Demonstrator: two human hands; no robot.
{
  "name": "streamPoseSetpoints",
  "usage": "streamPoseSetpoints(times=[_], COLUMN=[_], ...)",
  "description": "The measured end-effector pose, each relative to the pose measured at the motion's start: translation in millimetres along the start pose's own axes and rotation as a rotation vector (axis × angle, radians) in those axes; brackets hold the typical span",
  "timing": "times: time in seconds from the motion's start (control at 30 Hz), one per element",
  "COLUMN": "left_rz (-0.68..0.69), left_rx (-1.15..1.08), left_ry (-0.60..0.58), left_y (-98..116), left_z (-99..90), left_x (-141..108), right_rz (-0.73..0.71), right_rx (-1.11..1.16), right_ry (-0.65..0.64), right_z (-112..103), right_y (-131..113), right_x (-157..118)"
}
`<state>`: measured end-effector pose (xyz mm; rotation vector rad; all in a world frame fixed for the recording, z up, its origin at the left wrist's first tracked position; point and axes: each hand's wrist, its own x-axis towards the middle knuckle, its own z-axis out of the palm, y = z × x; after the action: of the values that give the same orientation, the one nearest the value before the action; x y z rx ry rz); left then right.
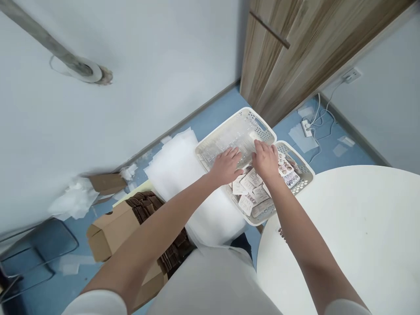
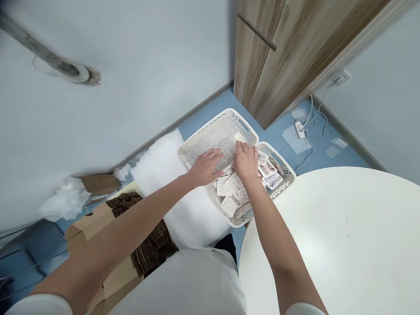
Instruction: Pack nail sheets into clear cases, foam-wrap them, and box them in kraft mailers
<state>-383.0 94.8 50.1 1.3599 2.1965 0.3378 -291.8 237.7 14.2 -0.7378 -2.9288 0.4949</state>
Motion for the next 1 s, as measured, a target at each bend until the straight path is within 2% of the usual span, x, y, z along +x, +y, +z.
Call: streamPoseSetpoints(times=[0.23, 0.53, 0.63, 0.77, 0.9, 1.0], left_rz=[0.051, 0.012, 0.002, -0.016, -0.011, -0.015], left_rx=[0.107, 0.04, -0.007, -0.127, -0.322, -0.468], left_ry=[-0.005, -0.008, 0.034, 0.198, 0.374, 0.428], left_y=[5.9, 3.0, 5.6, 11.5, 14.7, 16.1], left_z=[13.9, 22.6, 17.3, 4.2, -6.8, -8.0], left_x=[41.9, 48.0, 41.7, 24.5, -0.2, -28.8], right_rz=[0.05, 0.127, 0.099, 0.048, 0.031, 0.053], right_rx=[-0.047, 0.119, 0.213, 0.4, 0.538, 0.625], right_ry=[-0.059, 0.011, 0.071, 0.165, 0.225, 0.227], right_z=[18.7, 19.1, 9.9, -16.6, -44.4, -56.8], right_y=[4.2, 11.7, 11.2, 0.9, -19.6, -37.8], right_x=[21.2, 25.0, 22.1, 9.2, -18.9, -50.5])
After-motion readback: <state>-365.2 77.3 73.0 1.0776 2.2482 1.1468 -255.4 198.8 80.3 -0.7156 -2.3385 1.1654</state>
